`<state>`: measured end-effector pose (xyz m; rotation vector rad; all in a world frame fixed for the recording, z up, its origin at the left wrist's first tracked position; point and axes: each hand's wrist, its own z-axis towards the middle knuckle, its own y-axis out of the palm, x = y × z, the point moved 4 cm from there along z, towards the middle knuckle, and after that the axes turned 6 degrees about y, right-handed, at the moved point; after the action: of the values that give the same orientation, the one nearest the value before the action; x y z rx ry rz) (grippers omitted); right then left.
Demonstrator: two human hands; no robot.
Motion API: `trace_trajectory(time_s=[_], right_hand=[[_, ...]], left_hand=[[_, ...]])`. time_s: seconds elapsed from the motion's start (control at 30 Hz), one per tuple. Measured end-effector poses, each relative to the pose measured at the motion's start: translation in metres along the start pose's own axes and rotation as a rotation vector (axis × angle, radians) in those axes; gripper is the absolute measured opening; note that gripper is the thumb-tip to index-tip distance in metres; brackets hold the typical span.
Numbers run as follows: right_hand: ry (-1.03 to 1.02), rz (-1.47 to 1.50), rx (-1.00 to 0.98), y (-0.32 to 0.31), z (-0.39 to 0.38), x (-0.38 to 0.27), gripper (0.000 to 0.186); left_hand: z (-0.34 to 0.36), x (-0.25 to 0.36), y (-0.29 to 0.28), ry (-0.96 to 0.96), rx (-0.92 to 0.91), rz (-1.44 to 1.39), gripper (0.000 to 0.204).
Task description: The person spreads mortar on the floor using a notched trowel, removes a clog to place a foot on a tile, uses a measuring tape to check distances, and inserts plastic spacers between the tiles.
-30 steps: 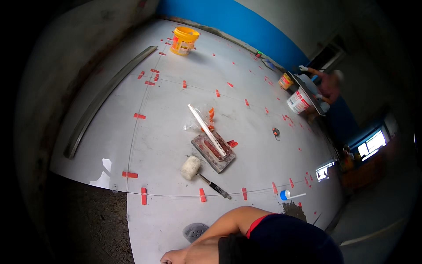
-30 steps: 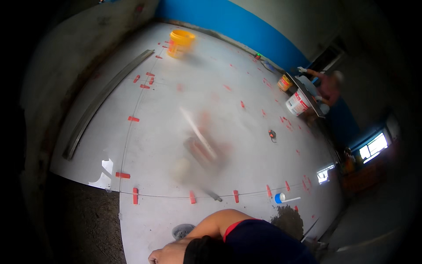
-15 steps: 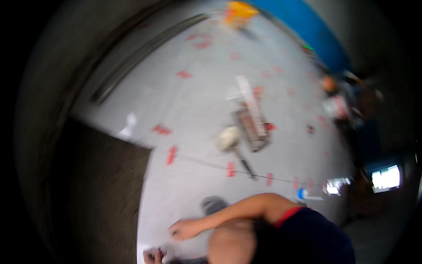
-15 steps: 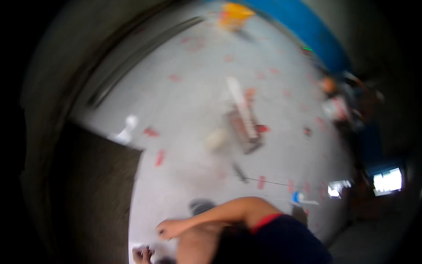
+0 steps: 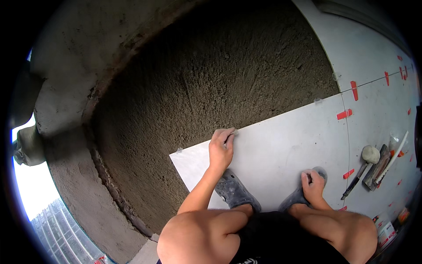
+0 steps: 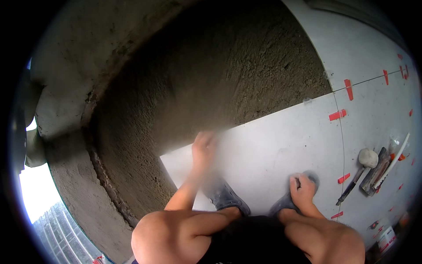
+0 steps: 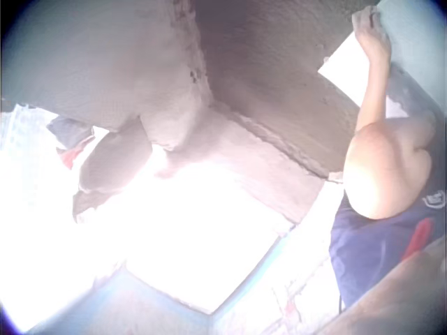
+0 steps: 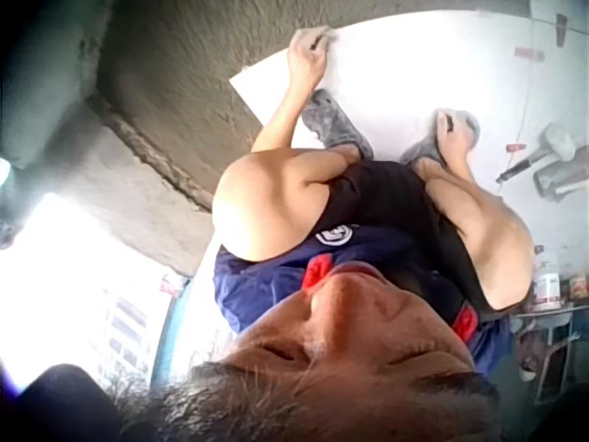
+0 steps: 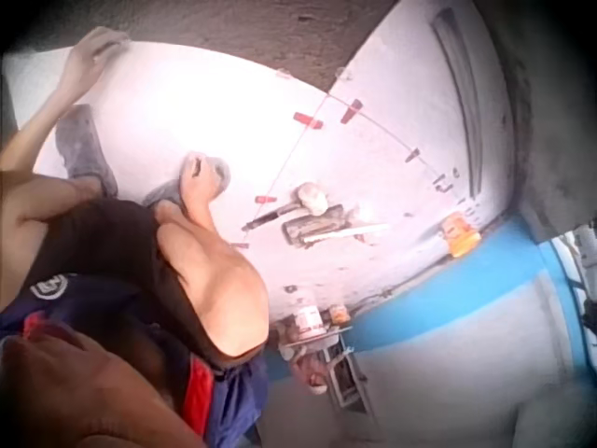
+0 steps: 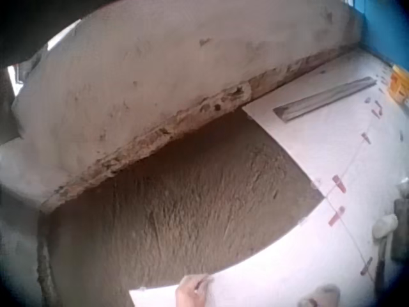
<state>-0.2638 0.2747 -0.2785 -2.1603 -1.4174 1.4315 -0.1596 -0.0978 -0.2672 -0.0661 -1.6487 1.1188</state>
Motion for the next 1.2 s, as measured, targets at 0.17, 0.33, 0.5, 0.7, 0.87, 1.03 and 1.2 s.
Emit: trace_trajectory(time_s=[0.17,0.33,0.5,0.7,0.87,1.03,1.2], right_hand=[[-0.174,-0.087,0.083,-0.001,0.003,-0.023,0.007],[-0.169,-0.098,0.095,0.000,0.004,-0.025,0.007],[-0.224,-0.132,0.045,0.001,0.007,-0.032,0.005],[-0.758,-0.459,-0.403,0.052,0.031,-0.102,0.065],[-1.035,-0.515,-0.247,0.100,0.101,-0.147,0.063],[-0.769,-0.264,-0.118,0.067,0.100,-0.147,0.056],[-0.674,-0.214,-0.311,0.034,0.031,-0.093,0.052]], left_hand=[[0.022,0.011,0.025,0.174,-0.017,0.019,0.024],[0.022,0.007,0.038,0.262,-0.046,0.112,0.030],[0.015,0.007,0.046,0.299,-0.063,0.169,0.032],[0.018,0.013,0.029,0.304,0.006,0.144,0.034],[0.013,0.015,0.020,0.271,0.016,0.155,0.030],[0.001,0.012,0.014,0.273,-0.001,0.198,0.027],[0.012,0.013,0.022,0.241,-0.036,0.191,0.026]])
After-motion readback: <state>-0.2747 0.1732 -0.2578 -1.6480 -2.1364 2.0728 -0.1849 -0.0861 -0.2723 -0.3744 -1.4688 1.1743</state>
